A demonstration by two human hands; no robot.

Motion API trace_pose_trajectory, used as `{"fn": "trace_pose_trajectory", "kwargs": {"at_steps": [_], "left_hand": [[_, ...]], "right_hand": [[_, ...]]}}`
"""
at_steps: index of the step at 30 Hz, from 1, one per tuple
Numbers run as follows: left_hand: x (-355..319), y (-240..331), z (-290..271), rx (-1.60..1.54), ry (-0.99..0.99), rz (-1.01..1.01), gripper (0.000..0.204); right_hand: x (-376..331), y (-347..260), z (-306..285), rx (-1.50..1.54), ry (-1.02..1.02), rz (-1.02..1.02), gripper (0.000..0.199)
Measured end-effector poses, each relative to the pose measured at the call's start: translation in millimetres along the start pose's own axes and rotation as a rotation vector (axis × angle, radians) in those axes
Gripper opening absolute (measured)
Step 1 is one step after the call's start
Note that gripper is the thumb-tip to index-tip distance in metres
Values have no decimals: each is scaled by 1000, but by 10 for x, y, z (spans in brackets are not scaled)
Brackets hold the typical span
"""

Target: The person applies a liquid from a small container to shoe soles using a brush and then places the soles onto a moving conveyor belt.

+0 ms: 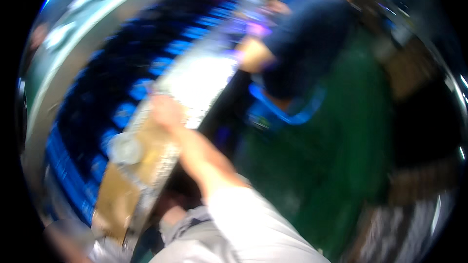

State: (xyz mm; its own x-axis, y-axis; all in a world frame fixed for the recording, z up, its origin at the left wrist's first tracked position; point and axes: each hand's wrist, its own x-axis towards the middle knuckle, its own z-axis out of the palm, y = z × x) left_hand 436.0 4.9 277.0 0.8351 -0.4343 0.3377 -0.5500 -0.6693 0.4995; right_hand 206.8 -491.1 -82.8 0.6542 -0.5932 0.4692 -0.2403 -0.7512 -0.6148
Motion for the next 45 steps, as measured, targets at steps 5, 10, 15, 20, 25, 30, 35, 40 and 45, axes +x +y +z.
{"fn": "trace_pose_trajectory", "kwargs": {"at_steps": [5,10,15,20,25,30,35,40,45], "left_hand": [[-238,134,-554,128,173,71,39],[2,357,-252,76,212,-158,47],[66,516,-168,196,331,-123,37],[48,509,-187,212,350,-170,39],[124,440,-126,200,339,-206,38],[130,433,-135,183,359,-188,38],[94,438,-172,207,350,-170,37],[84,347,-226,182,290,-130,41],[55,390,-326,229,393,-158,43]], "right_hand": [[80,270,94,-60,7,-299,39],[183,378,-383,-102,-206,-276,40],[167,-77,-867,-332,-279,-418,53],[123,-373,-983,-318,-320,-388,49],[132,-222,-894,-400,-219,-477,47],[114,-187,-877,-362,-170,-521,48],[109,-367,-915,-409,-178,-434,47],[127,-227,-821,-307,-174,-410,46],[229,190,-609,-266,-222,-419,43]]}}
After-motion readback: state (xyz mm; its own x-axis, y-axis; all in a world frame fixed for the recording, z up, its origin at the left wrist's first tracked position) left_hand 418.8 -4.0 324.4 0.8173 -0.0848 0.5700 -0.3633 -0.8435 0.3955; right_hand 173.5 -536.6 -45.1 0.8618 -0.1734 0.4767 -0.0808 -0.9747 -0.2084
